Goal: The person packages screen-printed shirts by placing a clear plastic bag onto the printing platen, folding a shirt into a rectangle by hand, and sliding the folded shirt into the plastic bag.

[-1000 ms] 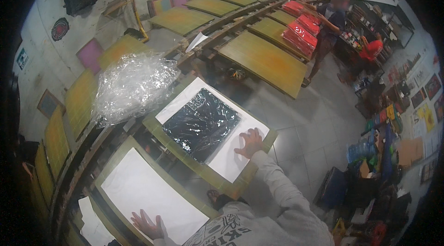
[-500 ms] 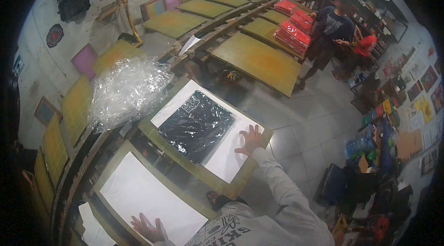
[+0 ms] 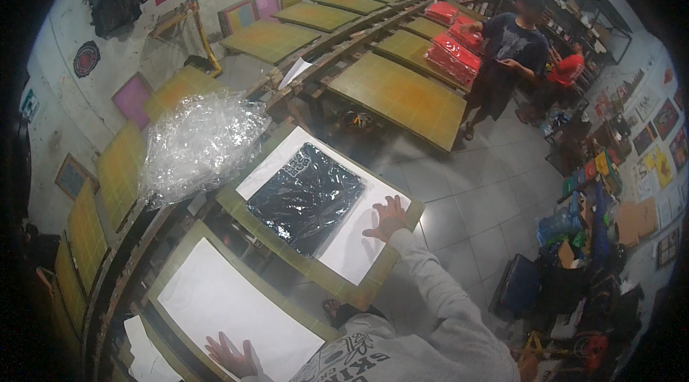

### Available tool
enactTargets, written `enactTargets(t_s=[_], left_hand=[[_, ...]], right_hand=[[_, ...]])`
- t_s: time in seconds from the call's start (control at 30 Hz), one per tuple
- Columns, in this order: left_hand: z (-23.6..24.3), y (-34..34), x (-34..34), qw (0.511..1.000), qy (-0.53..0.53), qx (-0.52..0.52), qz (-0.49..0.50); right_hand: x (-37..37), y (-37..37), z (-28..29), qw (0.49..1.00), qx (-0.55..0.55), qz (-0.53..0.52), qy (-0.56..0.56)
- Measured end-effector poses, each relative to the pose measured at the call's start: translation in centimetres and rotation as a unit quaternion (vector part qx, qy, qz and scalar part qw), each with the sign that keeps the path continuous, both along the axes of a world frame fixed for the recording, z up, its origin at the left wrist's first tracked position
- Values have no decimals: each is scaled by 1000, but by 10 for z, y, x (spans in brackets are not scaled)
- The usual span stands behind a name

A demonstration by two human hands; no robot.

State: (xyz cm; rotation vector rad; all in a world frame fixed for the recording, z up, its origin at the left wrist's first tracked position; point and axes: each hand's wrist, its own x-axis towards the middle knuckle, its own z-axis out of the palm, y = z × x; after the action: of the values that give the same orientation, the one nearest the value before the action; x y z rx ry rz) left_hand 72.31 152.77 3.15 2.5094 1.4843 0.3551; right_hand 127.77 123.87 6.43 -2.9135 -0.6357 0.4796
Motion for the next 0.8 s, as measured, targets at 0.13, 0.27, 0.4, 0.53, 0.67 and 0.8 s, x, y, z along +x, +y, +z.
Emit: enactTargets(t_s=[0.13,0.27,0.4,0.53,0.67,0.8], left_hand=[[5,-2,8,1000,-14,-7,-3],[5,-1,4,1000,6,-15,7],[8,-5,8,997,40,-53,33],[5,-8,8,998,39,-33,34],[1,-3,4,999,26,-26,16],[4,-1,7,1000,-12,3,-5]], right_hand=[[2,-2,-15,999,19,11,-33],[-24,22,-6,996,55,69,-35],[-67,6,13,982,33,172,-72],[-73,-38,24,957,40,260,-121],[-60,-56,37,945,-4,298,-137],[-32,-54,21,980,-4,171,-102]])
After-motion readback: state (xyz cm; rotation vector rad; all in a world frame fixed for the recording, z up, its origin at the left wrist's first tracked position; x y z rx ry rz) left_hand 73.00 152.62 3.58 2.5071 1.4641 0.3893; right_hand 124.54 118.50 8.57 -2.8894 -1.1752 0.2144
